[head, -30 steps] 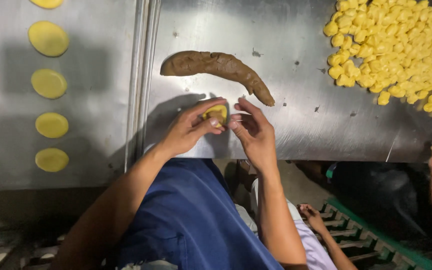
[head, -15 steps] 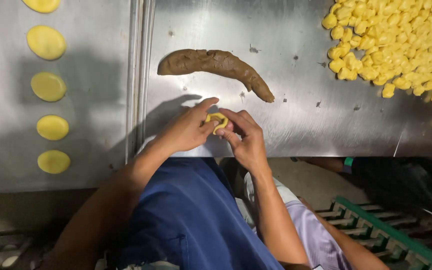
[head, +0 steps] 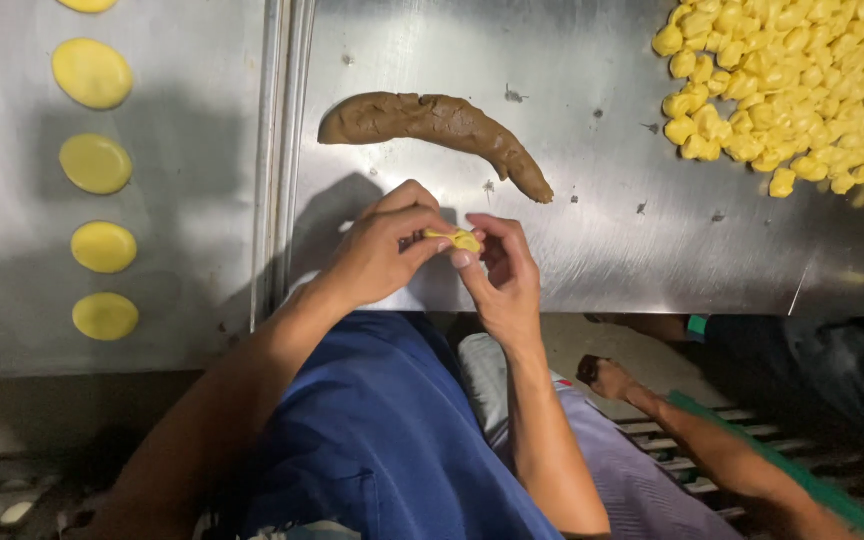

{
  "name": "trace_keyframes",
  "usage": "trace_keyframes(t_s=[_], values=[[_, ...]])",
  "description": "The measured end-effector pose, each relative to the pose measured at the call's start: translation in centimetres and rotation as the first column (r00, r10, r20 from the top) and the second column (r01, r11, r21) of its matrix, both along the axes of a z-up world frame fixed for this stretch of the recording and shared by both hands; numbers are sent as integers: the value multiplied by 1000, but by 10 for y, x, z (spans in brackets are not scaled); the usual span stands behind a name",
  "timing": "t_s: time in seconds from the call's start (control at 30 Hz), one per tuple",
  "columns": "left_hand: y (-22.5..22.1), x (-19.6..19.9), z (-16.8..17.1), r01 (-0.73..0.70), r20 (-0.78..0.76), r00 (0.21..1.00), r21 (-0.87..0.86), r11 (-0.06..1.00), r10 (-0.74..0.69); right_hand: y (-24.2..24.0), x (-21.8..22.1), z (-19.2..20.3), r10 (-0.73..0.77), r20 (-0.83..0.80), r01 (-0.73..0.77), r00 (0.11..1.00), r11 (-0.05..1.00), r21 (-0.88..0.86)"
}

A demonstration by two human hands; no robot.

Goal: Shaping dough and adding filling to make pastries.

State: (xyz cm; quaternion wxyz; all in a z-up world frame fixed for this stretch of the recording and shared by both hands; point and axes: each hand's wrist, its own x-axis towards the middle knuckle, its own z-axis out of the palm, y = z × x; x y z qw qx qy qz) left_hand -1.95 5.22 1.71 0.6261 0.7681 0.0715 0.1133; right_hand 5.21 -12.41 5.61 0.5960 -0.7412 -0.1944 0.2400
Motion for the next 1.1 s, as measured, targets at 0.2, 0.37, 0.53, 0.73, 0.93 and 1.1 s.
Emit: trace_keyframes(t_s=[0.2, 0.37, 0.53, 0.73, 0.93, 1.1], values=[[0, 13, -20, -31, -225, 974, -127, 991, 2, 16, 1, -39, -15, 420, 131, 907, 960, -248], [-45, 26, -92, -71, -136, 980, 441, 895, 145, 15, 10, -93, 17, 312, 115, 950, 909, -401], [-42, 40, -65, -18, -176, 970, 629, 777, 165, 12, 26, -102, 105, 458, 125, 883, 887, -444], [-28, 32, -61, -104, -303, 932, 299, 948, 198, 21, 27, -78, 56, 207, 45, 977, 890, -454], [-20, 28, -61, -173, -45, 978, 368, 914, 203, 20, 28, -101, 179, 458, 52, 871, 893, -447], [-17, 11, -65, -232, -6, 972, 151, 961, 235, 21, 51, -66, 223, 469, -24, 855, 919, -393]])
